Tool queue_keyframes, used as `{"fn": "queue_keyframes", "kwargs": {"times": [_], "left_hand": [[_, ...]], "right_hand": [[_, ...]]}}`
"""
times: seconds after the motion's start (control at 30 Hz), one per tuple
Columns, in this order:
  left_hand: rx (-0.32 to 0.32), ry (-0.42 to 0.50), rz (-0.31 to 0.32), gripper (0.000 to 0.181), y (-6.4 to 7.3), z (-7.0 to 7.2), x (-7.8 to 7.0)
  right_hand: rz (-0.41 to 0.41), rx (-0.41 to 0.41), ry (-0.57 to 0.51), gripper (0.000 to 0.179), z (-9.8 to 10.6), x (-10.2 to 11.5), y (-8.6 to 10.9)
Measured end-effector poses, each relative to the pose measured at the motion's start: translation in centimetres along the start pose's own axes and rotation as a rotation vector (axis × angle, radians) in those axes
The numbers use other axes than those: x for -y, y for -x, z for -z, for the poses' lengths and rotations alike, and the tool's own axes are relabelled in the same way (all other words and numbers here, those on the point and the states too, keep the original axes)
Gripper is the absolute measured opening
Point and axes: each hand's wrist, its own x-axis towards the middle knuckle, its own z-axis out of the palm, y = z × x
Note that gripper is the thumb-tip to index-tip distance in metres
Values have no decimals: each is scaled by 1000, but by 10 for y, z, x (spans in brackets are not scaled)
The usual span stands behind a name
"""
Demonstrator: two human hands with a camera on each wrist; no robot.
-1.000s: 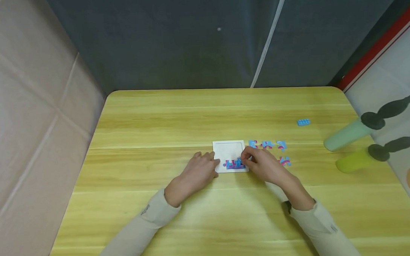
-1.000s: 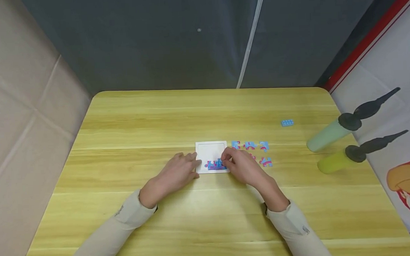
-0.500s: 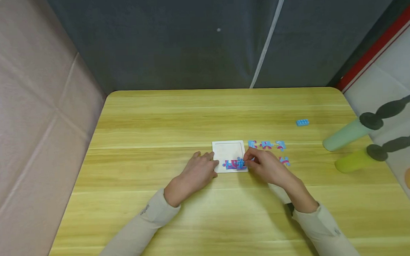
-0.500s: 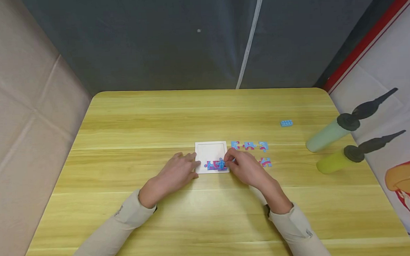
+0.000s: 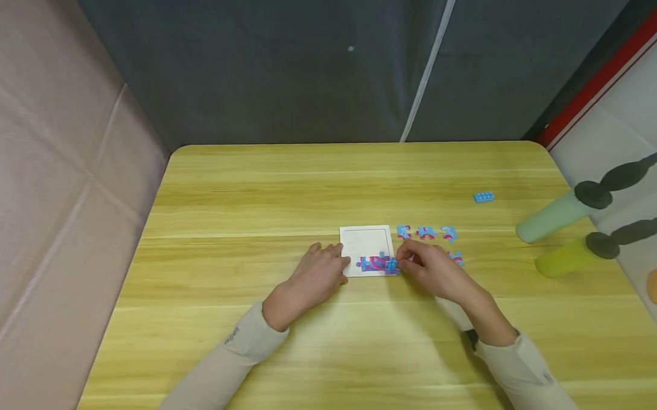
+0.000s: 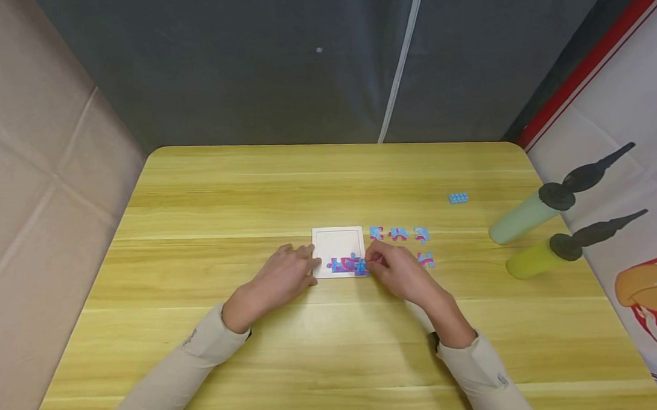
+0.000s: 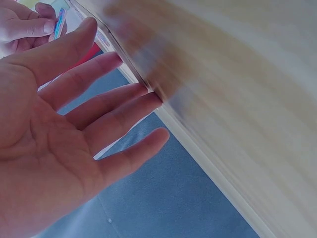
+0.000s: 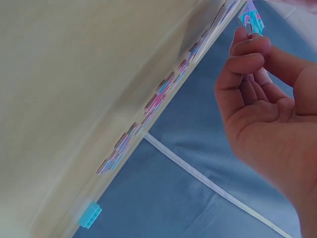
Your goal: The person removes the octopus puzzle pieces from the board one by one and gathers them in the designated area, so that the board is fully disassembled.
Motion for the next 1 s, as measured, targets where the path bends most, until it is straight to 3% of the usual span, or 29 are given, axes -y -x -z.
{"fn": "queue_keyframes", "kwargs": {"times": [1.0], "left_hand": [[-27, -38, -16, 16, 1, 2, 0]], "right_hand": [[-15, 39, 2, 5, 10, -15, 18]]}}
